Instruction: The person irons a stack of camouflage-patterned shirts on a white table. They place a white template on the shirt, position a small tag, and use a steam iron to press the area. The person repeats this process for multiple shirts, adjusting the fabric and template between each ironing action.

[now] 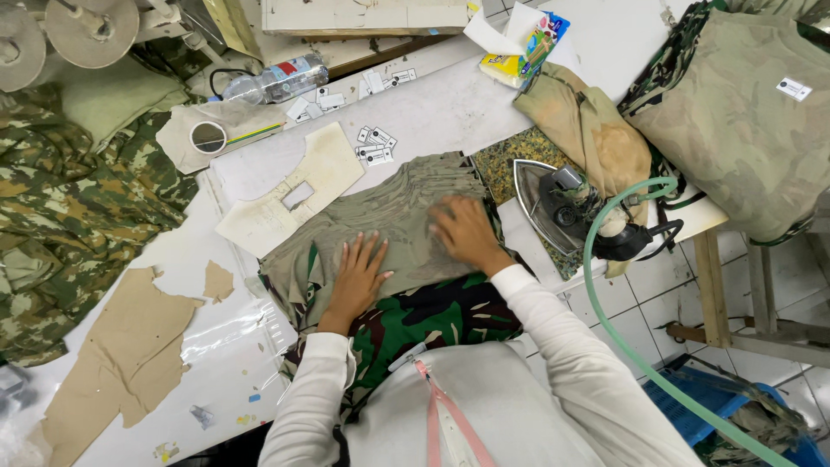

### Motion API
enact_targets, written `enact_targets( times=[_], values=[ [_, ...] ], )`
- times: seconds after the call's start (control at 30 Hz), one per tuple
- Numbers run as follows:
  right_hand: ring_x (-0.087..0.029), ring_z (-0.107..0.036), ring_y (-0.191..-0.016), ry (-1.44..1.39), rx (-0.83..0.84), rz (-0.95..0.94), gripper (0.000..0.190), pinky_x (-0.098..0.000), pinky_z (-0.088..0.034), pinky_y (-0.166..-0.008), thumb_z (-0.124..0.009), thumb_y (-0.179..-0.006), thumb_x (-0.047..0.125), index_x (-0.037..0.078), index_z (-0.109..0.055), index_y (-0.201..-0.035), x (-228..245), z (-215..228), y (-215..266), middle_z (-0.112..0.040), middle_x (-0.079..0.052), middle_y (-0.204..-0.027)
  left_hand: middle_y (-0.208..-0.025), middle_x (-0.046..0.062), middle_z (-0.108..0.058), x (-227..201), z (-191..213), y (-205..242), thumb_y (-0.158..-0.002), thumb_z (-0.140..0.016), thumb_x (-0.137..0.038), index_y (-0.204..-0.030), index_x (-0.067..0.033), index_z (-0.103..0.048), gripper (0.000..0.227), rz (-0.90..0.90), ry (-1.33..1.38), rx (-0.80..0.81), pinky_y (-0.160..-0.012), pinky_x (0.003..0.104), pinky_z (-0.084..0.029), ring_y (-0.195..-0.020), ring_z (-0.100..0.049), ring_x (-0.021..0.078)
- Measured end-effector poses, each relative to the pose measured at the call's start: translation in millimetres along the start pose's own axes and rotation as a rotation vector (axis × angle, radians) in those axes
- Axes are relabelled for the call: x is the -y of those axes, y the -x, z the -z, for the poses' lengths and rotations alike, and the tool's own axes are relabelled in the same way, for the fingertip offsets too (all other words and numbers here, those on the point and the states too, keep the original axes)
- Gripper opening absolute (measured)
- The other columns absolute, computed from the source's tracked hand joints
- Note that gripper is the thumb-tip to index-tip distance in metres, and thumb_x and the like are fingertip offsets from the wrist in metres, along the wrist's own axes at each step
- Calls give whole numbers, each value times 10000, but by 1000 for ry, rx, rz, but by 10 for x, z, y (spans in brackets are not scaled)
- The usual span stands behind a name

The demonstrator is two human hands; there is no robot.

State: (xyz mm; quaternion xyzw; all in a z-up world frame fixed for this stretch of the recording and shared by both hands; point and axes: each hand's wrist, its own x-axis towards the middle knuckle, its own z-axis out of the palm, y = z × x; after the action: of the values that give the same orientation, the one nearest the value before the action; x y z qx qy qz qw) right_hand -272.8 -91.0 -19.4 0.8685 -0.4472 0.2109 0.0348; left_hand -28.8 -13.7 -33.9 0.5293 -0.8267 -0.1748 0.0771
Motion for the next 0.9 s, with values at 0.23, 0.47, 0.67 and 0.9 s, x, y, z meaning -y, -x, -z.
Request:
enact_targets(
  times=[0.23,0.47,0.67,0.9],
  values=[
    [-268,-85,-1367,128,455,-243,521,-615,39,-1030,-197,-933,479,264,-226,-1407,-206,49,257,-188,-33,-1475,-1480,63,-140,492,158,249,-927,-158,-499,-1404,-289,-208,524,325,-115,15,-1082,507,-88,-1353,-121,294],
    [-305,-181,-1325,72,113,-180,412,-627,45,-990,-369,-958,273,133,-384,-1345,113,0,51,-328,-127,-1401,-1480,130,-172,382,245,262,-961,-254,-382,-1393,-197,-294,472,566,-388,-171,-1047,570,-81,-1353,-153,309],
    [-241,-106,-1354,-18,460,-151,520,-628,36,-1025,-193,-932,454,242,-205,-1406,112,-162,118,-132,-32,-1481,-1476,90,-102,193,146,371,-954,-224,-421,-1416,-156,-167,536,456,-39,-21,-1081,471,-127,-1351,-114,267],
    [-264,-101,-1349,-25,451,-32,440,-690,23,-977,-258,-903,479,373,-319,-1325,238,34,62,-174,2,-1467,-1490,60,12,306,318,348,-811,-273,-677,-1402,-333,-141,697,535,39,166,-1115,403,-36,-1371,-4,233]
  ],
)
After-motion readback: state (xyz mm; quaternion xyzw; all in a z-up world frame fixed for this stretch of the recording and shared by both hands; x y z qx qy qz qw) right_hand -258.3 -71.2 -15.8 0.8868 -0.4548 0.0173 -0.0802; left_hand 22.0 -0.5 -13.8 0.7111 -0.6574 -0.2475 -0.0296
